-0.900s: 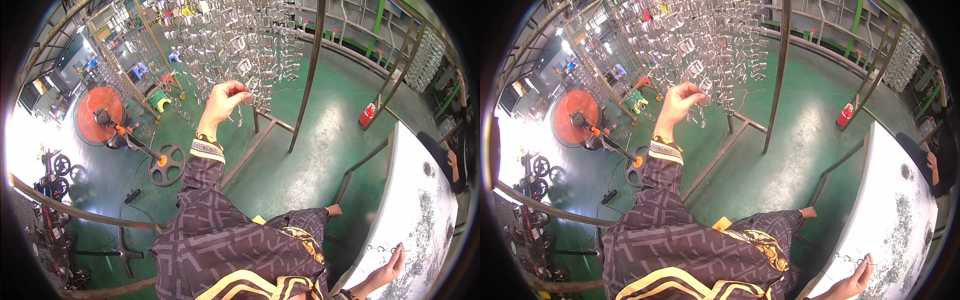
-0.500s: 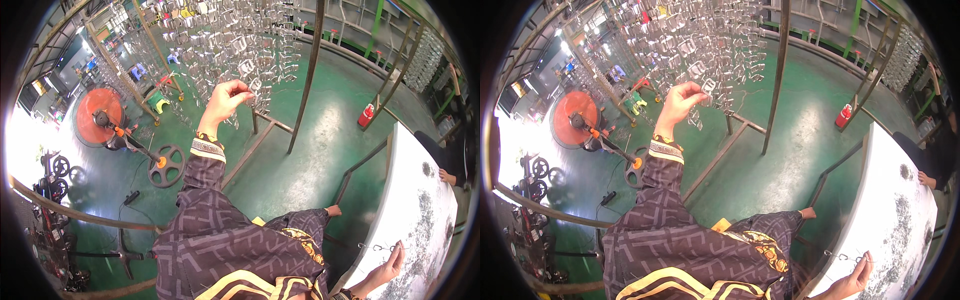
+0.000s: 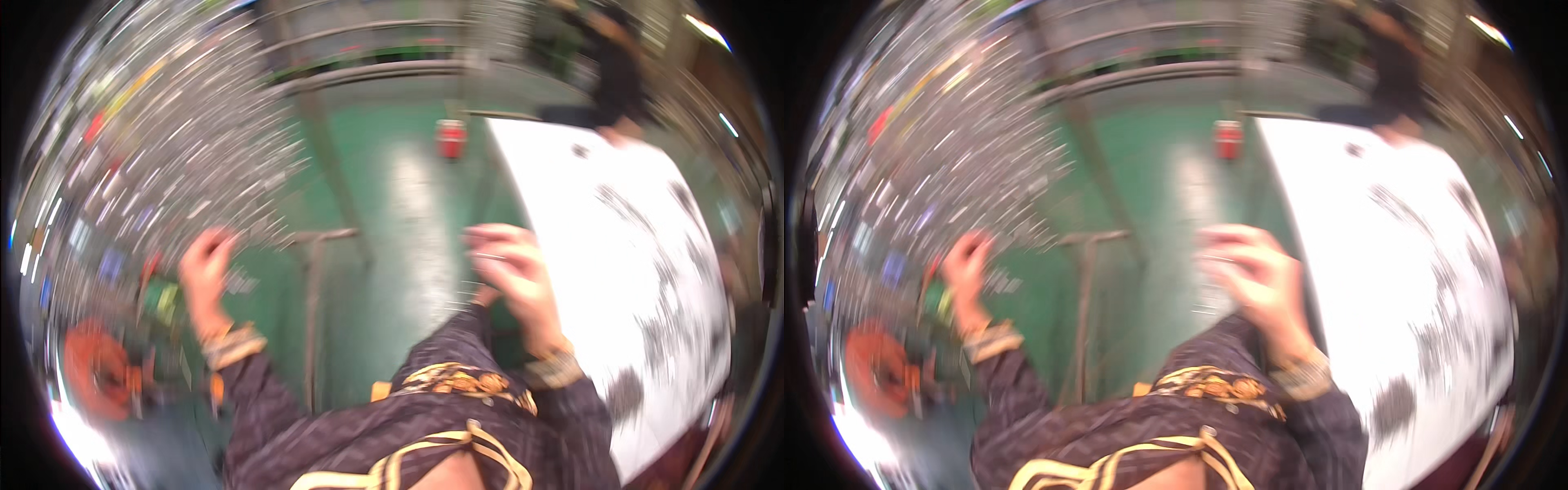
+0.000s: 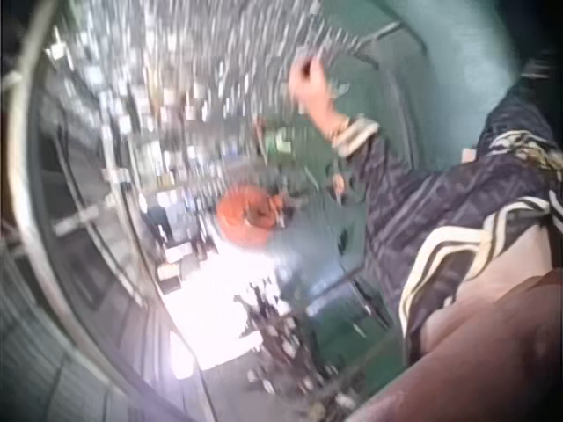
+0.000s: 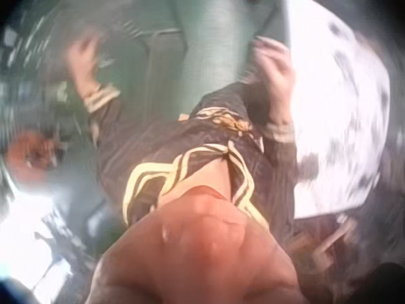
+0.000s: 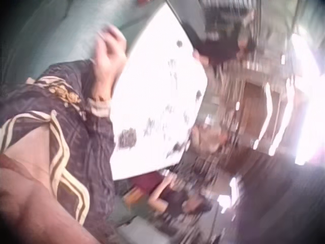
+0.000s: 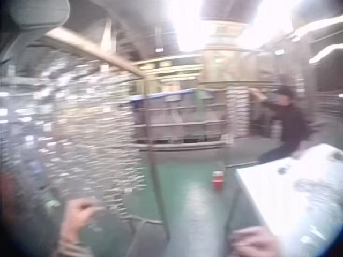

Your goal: The person connects small metal links and hooks together to assemble chains, then hangs the finished chains onto a large metal rack. The person also sorts through a pile of metal links on a table.

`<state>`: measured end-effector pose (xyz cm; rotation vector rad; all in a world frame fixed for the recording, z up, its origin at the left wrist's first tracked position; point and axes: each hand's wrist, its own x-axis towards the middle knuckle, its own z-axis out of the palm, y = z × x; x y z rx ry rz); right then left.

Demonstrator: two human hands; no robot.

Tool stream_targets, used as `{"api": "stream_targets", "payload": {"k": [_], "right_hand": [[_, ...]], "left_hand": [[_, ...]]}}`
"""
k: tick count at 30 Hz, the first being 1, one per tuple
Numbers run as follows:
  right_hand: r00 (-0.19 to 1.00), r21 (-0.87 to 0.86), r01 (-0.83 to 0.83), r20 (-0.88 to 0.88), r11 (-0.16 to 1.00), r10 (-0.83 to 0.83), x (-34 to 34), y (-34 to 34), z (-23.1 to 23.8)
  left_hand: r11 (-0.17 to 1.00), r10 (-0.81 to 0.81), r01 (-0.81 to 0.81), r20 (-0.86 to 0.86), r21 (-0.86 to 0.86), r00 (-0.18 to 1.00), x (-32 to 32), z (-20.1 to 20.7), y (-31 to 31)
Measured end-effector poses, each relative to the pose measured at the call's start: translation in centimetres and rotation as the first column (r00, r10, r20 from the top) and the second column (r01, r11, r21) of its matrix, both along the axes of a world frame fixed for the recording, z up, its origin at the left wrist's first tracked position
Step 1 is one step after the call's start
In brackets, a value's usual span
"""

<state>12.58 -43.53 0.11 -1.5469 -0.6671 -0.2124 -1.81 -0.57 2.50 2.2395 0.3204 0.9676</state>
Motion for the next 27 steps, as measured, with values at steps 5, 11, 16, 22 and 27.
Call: {"api": "stream_targets", "payload": {"k": [5, 11, 16, 22, 27], "right_hand": [[0.962, 0.107, -0.271, 0.073, 0.957, 0.264, 2.2, 3.9, 0.7], [0.895, 0.183, -0.427, -0.058, 0.886, 0.443, 1.7, 8.7, -0.5], [0.874, -0.022, -0.485, -0.055, 0.874, 0.483, 1.4, 13.4, 0.4], [0.763, 0.139, -0.606, -0.179, 0.783, 0.622, 1.2, 16.8, 1.5], [0.689, 0.112, -0.704, -0.136, 0.702, 0.712, 1.3, 20.7, 1.3]], "left_hand": [[0.996, -0.085, 0.085, -0.012, 0.033, 0.996, 1.4, -3.4, 5.4], [0.989, -0.097, 0.095, 0.014, 0.111, 0.995, -0.5, -3.8, 7.2], [0.994, -0.093, 0.096, 0.051, -0.049, 0.994, -2.2, -4.0, 5.6], [0.979, -0.087, 0.115, 0.167, -0.168, 0.982, -0.1, -2.5, 1.3], [0.964, -0.072, 0.112, 0.167, -0.242, 0.983, -0.2, -2.4, 0.6]]}}
